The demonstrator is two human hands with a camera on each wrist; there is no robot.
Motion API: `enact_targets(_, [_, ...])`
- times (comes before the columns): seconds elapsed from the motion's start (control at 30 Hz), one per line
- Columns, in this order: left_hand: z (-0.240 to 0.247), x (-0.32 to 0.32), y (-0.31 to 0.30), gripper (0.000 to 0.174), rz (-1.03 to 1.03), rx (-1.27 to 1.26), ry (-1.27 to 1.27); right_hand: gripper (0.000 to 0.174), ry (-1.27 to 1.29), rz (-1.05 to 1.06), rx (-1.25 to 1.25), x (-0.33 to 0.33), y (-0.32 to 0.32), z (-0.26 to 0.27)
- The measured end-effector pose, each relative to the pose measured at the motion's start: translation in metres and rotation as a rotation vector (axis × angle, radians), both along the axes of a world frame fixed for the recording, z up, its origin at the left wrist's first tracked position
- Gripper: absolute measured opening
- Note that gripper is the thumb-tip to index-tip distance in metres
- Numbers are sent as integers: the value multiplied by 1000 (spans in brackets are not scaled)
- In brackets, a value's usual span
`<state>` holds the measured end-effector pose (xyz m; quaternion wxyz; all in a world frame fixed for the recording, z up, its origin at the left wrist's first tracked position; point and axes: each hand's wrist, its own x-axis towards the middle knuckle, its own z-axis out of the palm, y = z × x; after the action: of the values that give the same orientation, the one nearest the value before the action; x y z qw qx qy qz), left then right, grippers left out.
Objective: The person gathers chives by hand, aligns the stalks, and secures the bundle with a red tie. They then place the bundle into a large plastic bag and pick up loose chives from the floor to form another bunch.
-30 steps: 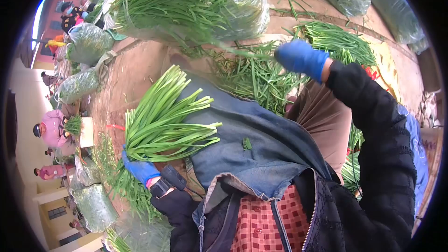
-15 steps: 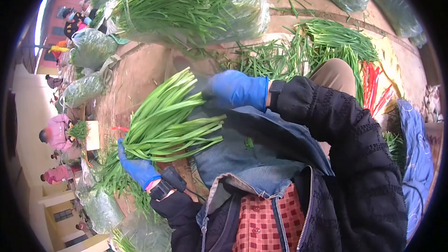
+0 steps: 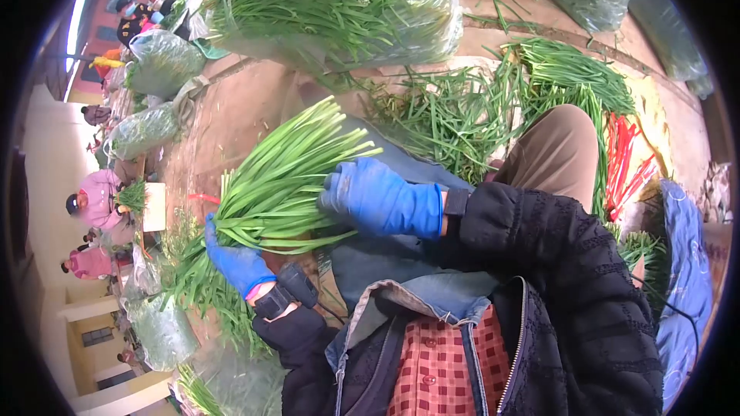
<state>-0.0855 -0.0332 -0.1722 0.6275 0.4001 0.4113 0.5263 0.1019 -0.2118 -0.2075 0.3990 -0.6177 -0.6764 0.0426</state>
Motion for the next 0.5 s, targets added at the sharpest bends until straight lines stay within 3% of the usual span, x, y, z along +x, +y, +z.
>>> enact_targets(0.2, [7,4,4,36,25,-159,-155,16,133,-2,-84,18,0,14])
enact_targets(0.27, [9,5,-3,36,30,-135,-129,19,616,93,-339,32,-12,37])
enact_targets(0.33, [5,3,-5,36,32,-113,-107,33,478,81,-197,50,-25,26])
enact_targets(0.4, [-1,-6,6,36,9,-216,-182,34,480,61,-232,77,-47,32])
enact_targets(0.47, [-11,-12,11,35,16,-218,-187,32,918,-143,-246,104,-71,17])
enact_targets(0.5, [-16,-17,12,34,19,-196,-165,29,864,-195,-288,127,-83,13])
